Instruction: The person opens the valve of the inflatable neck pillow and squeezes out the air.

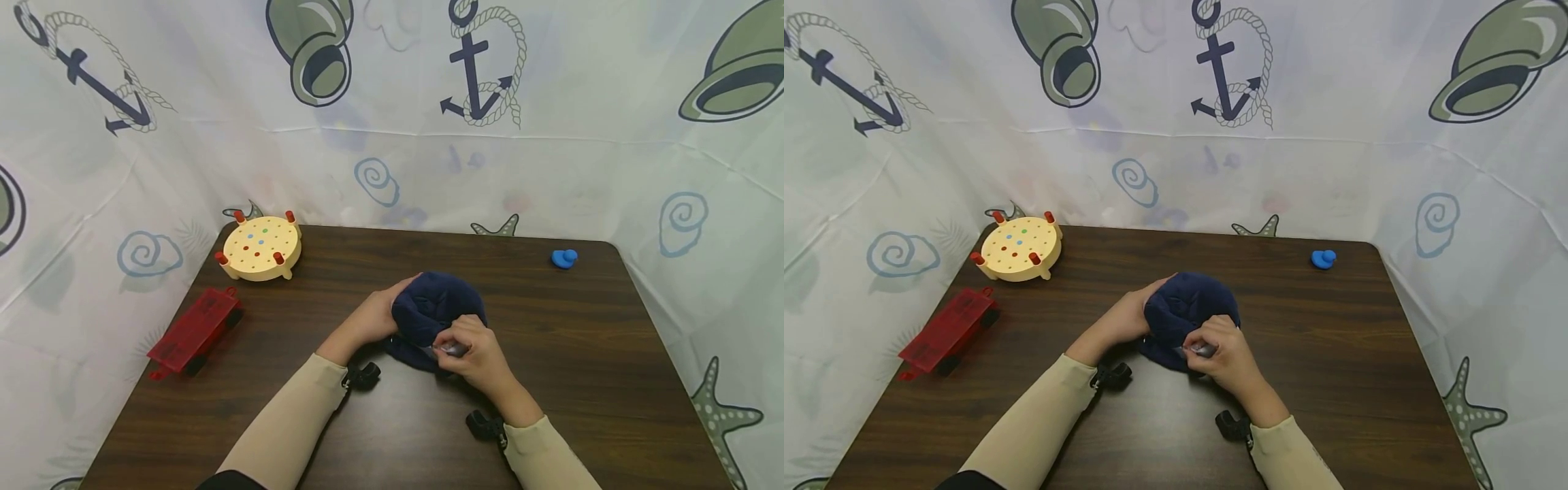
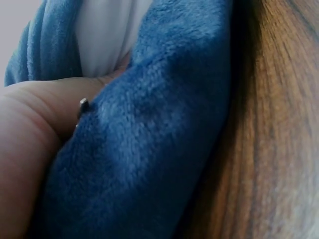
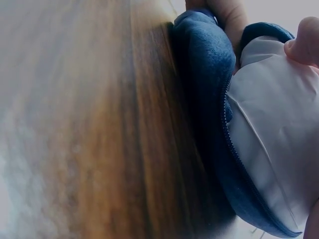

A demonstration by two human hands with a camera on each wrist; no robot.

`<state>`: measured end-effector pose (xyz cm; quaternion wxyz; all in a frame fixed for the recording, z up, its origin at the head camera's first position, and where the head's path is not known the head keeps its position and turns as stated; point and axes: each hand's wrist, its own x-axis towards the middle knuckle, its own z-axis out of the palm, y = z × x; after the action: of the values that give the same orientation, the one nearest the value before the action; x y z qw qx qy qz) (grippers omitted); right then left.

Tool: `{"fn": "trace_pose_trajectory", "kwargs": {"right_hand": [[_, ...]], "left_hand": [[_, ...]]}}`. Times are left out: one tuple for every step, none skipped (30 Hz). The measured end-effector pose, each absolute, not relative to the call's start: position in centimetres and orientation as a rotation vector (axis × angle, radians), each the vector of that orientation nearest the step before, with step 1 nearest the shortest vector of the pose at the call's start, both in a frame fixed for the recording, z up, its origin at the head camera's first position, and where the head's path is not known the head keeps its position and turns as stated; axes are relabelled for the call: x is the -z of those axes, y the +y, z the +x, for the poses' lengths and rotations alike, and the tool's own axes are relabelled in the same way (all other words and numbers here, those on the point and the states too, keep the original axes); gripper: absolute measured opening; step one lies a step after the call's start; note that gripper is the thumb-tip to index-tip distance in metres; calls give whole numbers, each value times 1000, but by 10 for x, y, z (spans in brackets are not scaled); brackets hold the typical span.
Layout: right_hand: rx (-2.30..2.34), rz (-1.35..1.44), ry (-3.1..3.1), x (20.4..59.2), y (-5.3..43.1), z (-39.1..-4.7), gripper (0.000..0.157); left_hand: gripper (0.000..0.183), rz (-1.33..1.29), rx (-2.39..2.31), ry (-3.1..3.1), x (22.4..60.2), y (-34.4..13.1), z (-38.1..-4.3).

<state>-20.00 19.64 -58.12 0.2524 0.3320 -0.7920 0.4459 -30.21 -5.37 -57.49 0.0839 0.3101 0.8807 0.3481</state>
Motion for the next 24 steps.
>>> {"fn": "trace_pose_trajectory", "kwargs": {"right_hand": [[-1213, 901, -2152, 581, 196, -200, 27], [-1213, 902, -2148, 580, 196, -200, 28], [-1214, 901, -2146, 580, 196, -200, 28], [-1217, 900, -2145, 579, 196, -200, 27], [-1219, 900, -2143, 579, 196, -200, 27], [-1221, 901, -2138, 579, 196, -200, 28], [-1221, 902, -2136, 579, 196, -201, 28], [-1221, 904, -2133, 578, 196, -201, 28], [-1222, 904, -2131, 578, 196, -201, 28], [-1222, 904, -2128, 578, 196, -201, 28], [-1222, 904, -2126, 578, 196, -201, 28], [-1221, 905, -2123, 579, 196, -201, 29], [-1222, 905, -2120, 579, 196, -201, 29], [-1225, 905, -2116, 579, 196, -201, 29], [-1227, 904, -2113, 579, 196, -201, 30], [-1230, 904, -2111, 579, 196, -201, 30], [-1233, 904, -2108, 579, 196, -201, 30], [-1236, 905, -2104, 579, 196, -201, 30], [-1238, 905, -2103, 579, 196, -201, 30], [-1239, 904, -2101, 579, 196, -201, 30], [-1239, 905, -2100, 579, 196, -202, 30], [-1239, 906, -2099, 579, 196, -202, 30], [-1238, 908, -2097, 579, 196, -202, 30], [-1237, 908, -2095, 579, 196, -202, 30]], "left_hand": [[82, 927, -1040, 2637, 575, -53, -302], [76, 926, -1037, 2649, 575, -53, -302], [68, 921, -1031, 2660, 575, -53, -302], [59, 916, -1028, 2669, 575, -53, -302], [51, 909, -1022, 2678, 575, -52, -301], [43, 903, -1019, 2684, 575, -52, -301], [36, 897, -1015, 2688, 575, -51, -301], [32, 894, -1003, 2695, 575, -51, -301], [28, 891, -999, 2698, 575, -51, -301], [26, 889, -996, 2699, 575, -50, -301], [25, 888, -994, 2698, 575, -50, -301], [25, 887, -995, 2697, 575, -50, -301], [24, 886, -996, 2695, 575, -50, -301], [24, 883, -999, 2693, 575, -50, -301], [24, 879, -1004, 2690, 575, -50, -301], [24, 876, -1007, 2687, 574, -49, -301], [24, 872, -1010, 2685, 574, -49, -301], [23, 869, -1012, 2686, 574, -49, -301], [23, 865, -1013, 2687, 573, -49, -300], [22, 861, -1014, 2689, 573, -49, -300], [22, 858, -1016, 2689, 573, -49, -300], [21, 854, -1020, 2689, 572, -49, -299], [20, 848, -1025, 2688, 572, -49, -299], [18, 843, -1033, 2686, 572, -49, -299]]}}
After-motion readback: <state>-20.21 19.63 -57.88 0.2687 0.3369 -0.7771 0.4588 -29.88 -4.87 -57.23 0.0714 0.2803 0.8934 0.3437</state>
